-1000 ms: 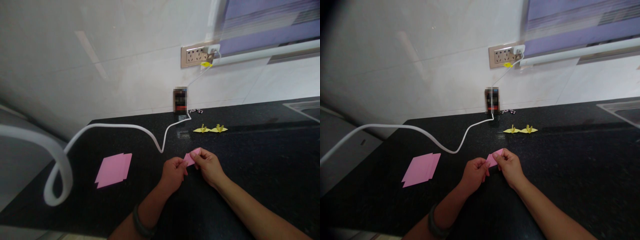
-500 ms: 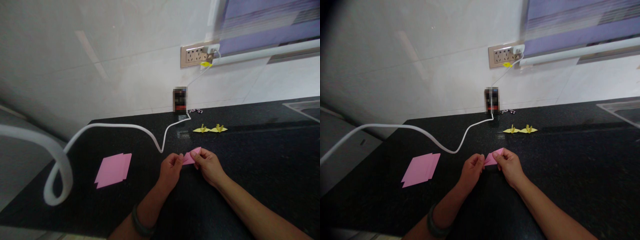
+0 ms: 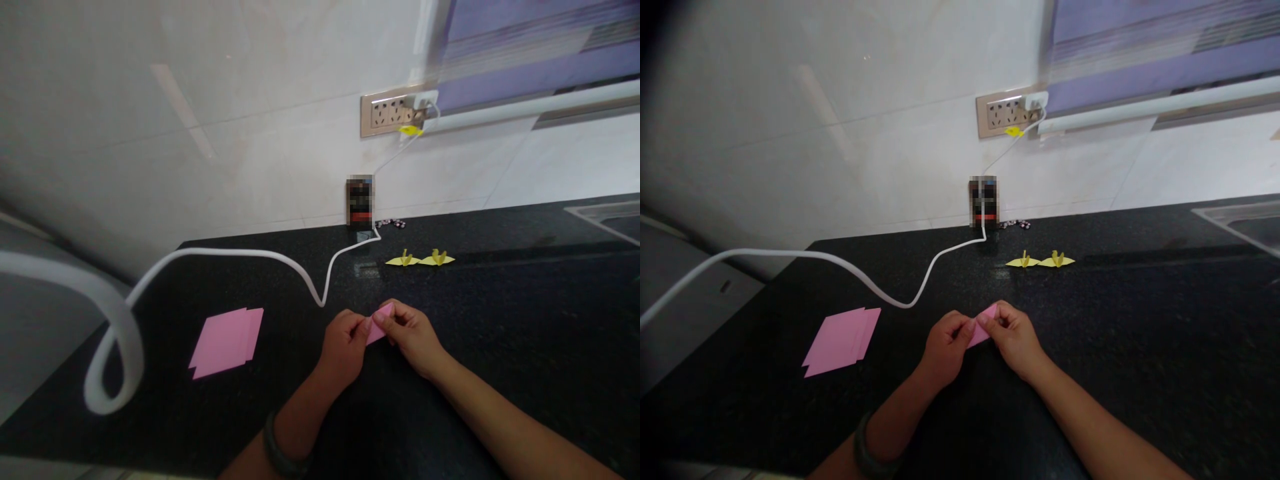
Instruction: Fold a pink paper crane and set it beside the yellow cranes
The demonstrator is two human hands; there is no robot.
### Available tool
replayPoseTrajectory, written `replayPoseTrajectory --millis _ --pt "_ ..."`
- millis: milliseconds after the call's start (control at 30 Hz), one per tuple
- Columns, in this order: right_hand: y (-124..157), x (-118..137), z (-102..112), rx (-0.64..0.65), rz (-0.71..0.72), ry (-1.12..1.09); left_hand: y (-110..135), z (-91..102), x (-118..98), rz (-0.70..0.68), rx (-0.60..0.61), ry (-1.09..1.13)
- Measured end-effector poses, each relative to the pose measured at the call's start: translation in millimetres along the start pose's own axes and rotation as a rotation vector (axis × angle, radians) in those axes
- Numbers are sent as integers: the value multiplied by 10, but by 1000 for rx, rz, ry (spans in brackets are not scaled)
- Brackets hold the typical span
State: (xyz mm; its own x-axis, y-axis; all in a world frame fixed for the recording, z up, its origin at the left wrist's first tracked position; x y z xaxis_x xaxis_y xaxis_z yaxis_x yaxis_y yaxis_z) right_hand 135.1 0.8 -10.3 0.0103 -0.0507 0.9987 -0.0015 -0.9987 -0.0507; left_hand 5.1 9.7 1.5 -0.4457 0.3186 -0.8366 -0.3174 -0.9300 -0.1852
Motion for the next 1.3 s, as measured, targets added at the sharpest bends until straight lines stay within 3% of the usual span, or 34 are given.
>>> replayPoseTrajectory --millis 200,333,433,567,833,933,1100,1300 --pt "-73 -128 163 -215 -23 -78 -3 -38 63 64 19 36" --pt "-78 -144 151 -163 -23 -98 3 -80 92 143 57 168" --pt "-43 -110 78 -83 -37 -77 13 -98 83 137 136 128" --pt "-19 -77 23 -17 -78 -77 24 -88 101 157 151 98" --pt "-48 -138 70 -119 -83 -125 30 -113 125 173 167 164" --pt "-56 -85 86 -108 -1 -46 24 -99 116 154 148 129" --pt "-40 85 106 -90 308 267 18 -71 72 68 98 10" --pt "-31 118 101 -38 322 388 25 -27 -24 -45 61 -151"
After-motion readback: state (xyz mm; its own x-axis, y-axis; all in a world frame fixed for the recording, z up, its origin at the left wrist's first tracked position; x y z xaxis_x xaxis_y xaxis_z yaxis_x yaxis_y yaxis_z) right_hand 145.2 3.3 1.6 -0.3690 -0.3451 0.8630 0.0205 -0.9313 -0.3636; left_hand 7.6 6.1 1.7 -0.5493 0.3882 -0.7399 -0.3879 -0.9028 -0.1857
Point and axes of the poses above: each hand's wrist, its own y-axis away from the middle knuckle, its own z-axis out of the back of the hand, x = y × z, the point moved 3 cm from there along -y, towards the middle knuckle
